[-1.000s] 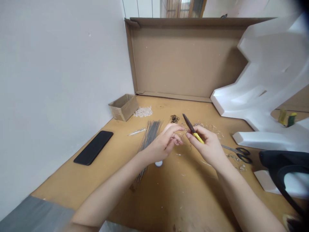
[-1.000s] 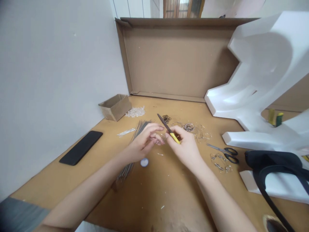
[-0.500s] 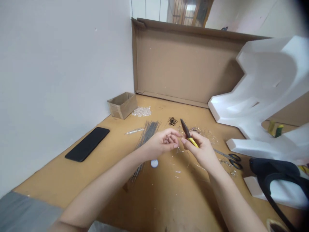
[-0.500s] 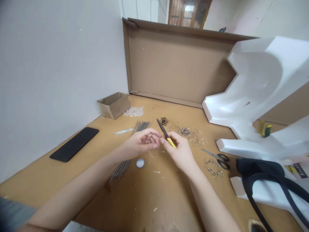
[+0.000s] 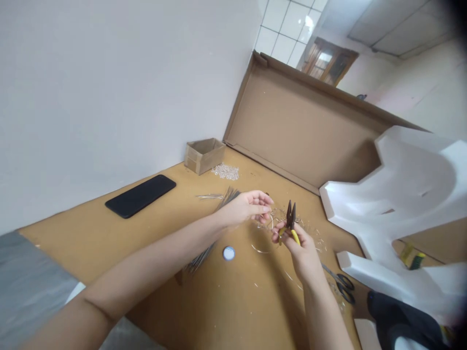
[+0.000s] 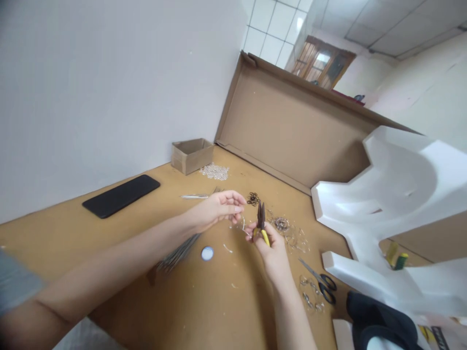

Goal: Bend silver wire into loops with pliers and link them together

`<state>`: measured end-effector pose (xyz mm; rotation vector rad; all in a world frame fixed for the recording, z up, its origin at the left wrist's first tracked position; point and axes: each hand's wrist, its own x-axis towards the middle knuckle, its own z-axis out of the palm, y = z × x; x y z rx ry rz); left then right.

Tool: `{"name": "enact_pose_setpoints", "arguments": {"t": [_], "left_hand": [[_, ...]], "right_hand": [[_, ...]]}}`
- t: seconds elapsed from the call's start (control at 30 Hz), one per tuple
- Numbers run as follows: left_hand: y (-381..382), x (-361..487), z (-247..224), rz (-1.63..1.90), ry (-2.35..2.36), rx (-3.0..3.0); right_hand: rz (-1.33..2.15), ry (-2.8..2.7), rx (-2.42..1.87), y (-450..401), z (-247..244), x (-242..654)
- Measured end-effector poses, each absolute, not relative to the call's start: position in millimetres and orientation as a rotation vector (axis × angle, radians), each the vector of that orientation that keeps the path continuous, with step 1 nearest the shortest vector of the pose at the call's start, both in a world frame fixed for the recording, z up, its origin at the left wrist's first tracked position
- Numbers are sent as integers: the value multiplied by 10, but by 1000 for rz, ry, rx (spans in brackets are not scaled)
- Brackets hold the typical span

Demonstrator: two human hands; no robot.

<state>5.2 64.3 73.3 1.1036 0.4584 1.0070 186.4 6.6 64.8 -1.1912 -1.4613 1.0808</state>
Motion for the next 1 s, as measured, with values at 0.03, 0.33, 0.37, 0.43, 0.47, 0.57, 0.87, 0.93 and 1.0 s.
{"name": "enact_pose_setpoints", "arguments": {"t": [0.03, 0.33, 0.37, 0.43, 0.47, 0.57, 0.87, 0.93, 1.0], "left_hand": [[660, 52, 717, 1038, 454, 1067], [689, 26, 703, 1140, 429, 1061], [685, 24, 707, 1137, 424, 1064], [677, 24, 714, 1138, 419, 1070], [674, 24, 717, 1141, 420, 1072], [662, 26, 727, 1145, 429, 1076], [615, 21, 758, 1093, 406, 1124], [596, 21, 778, 1075, 398, 1140], [580, 19, 797, 1058, 389, 1150]], "right_hand": [[1121, -1467, -1168, 72, 631, 1874], [1052, -1406, -1180, 46, 646, 1821], [1049, -1380, -1175, 41, 650, 1818], [1057, -1347, -1165, 38, 652, 1818], [1069, -1339, -1155, 39, 651, 1818], [1174, -1290, -1076, 36, 658, 1808], [1214, -1153, -941, -11, 722, 1734], [1182, -1134, -943, -10, 727, 1731], [1150, -1138, -954, -8, 730, 1732]]}}
